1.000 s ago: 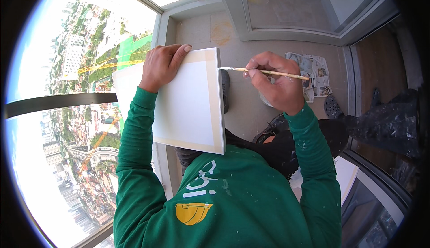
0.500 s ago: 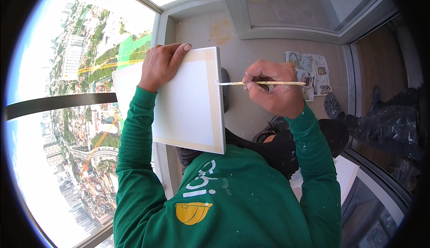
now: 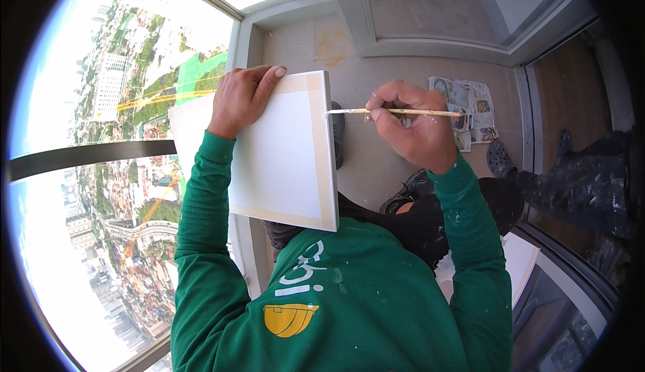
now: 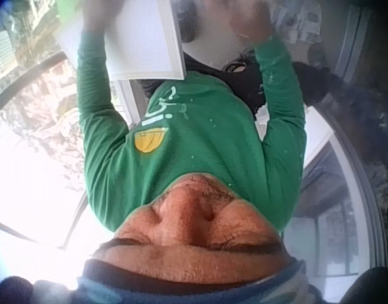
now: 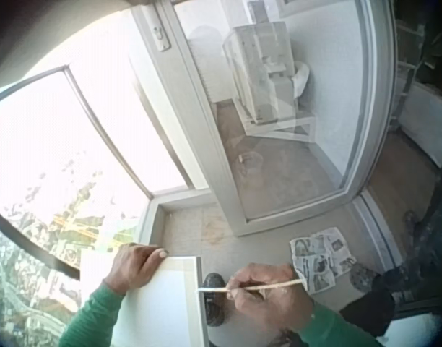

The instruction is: The person uses a paintbrush to apply white paint to the edges of a square panel, dips the brush into a paint bucket on the floor, and uses a cloth to wipe the corner of the panel.

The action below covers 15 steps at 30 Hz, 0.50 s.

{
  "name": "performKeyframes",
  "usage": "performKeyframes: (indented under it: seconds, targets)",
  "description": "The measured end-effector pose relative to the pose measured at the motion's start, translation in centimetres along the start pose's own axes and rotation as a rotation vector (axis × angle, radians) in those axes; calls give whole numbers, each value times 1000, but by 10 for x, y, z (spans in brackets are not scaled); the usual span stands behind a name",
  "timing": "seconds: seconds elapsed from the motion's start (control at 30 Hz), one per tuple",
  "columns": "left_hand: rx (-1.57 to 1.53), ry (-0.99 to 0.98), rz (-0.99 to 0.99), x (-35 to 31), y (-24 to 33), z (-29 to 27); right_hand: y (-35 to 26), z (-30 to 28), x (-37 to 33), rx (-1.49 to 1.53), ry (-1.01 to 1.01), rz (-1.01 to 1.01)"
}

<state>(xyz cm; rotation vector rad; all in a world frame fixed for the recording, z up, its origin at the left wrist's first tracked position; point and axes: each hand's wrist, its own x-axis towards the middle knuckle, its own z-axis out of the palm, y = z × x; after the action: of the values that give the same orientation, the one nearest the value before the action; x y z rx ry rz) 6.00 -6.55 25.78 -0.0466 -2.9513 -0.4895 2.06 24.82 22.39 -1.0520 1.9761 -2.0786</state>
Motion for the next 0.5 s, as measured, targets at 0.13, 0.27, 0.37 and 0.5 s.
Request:
performKeyframes:
  seconds: [0.13,0.27,0.37,0.5]
  targets:
    - [17,7,27,2,-1,2,3,0,3,12,70,-29]
    - [8,5,26,3,2,0,4,0,7,15,93,-55]
    - [10,1,30,3,1,1,2,0,10,-8,125,-86]
    - [13,-2,31,4,3,0,4,2,10,18,203,-131]
